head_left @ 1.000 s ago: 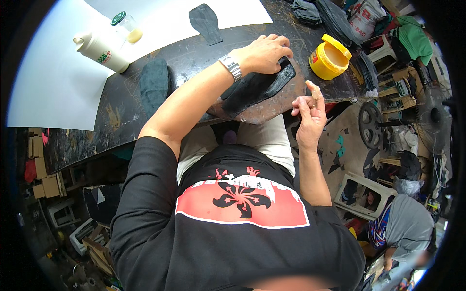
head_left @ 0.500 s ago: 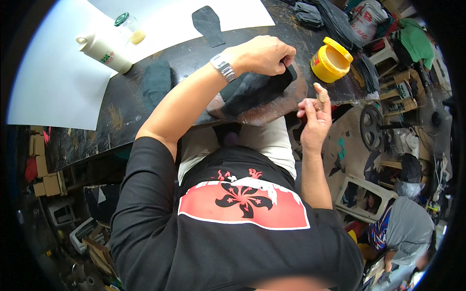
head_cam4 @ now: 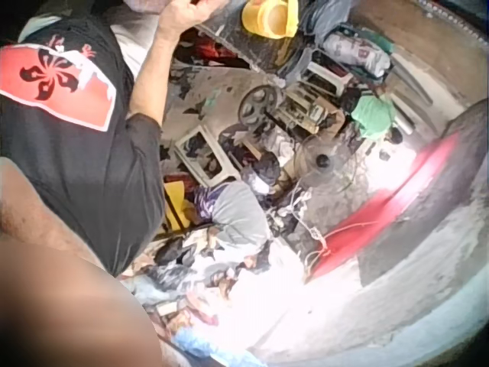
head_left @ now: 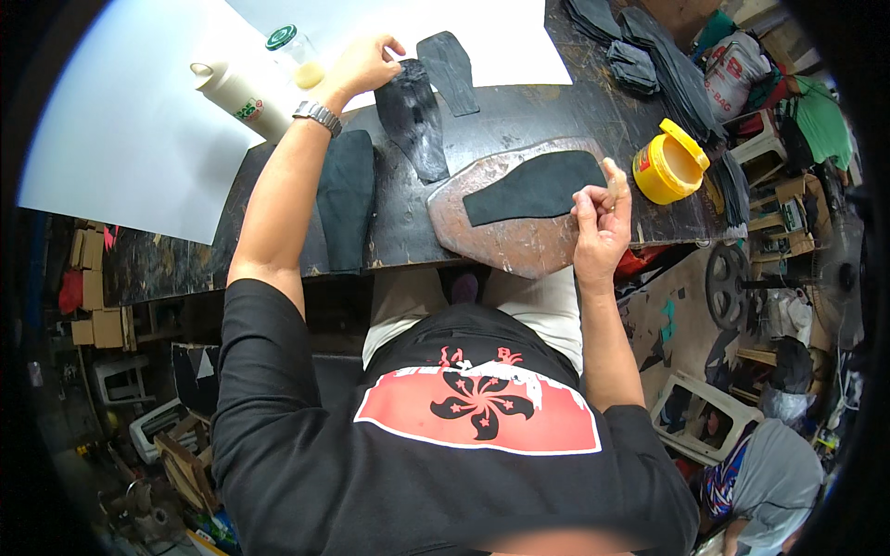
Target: The person applies adhesive from a yellow container to black shoe insole pieces on a workbench, then presses them onto a larger insole base. The person handles multiple insole pieces one at a time, aligning and smoothing each piece after application.
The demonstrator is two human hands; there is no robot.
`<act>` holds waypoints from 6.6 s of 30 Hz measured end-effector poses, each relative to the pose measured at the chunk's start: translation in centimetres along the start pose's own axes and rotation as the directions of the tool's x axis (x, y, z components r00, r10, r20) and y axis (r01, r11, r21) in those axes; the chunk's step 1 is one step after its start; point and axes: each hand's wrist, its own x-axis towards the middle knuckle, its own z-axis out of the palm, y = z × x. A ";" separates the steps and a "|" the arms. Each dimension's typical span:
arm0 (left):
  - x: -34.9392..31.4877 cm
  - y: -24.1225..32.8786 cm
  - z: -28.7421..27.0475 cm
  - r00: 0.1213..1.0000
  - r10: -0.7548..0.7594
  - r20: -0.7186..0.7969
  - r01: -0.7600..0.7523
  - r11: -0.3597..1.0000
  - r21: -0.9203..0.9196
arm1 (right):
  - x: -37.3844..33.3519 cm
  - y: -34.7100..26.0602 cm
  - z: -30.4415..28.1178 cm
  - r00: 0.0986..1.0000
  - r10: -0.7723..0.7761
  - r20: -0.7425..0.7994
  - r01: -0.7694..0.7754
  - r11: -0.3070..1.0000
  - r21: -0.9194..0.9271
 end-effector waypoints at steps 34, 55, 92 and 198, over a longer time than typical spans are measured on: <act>-16.2 10.7 5.3 0.875 0.468 0.127 -0.463 0.884 -0.069 | 2.6 0.5 -5.3 0.964 -0.003 0.265 0.226 0.527 -0.819; -19.2 9.6 11.1 0.899 0.375 -0.226 -0.411 0.900 -0.145 | 2.8 0.1 -3.3 0.786 0.368 0.496 0.285 0.497 -0.820; -20.9 8.9 12.0 0.898 0.234 -0.373 -0.323 0.926 -0.196 | 3.7 1.0 0.0 0.703 0.217 0.677 0.675 0.097 -0.731; -20.0 7.6 13.0 0.927 0.042 -0.373 -0.203 0.893 -0.403 | 4.1 -0.4 -3.9 0.927 0.118 0.355 0.271 0.442 -0.855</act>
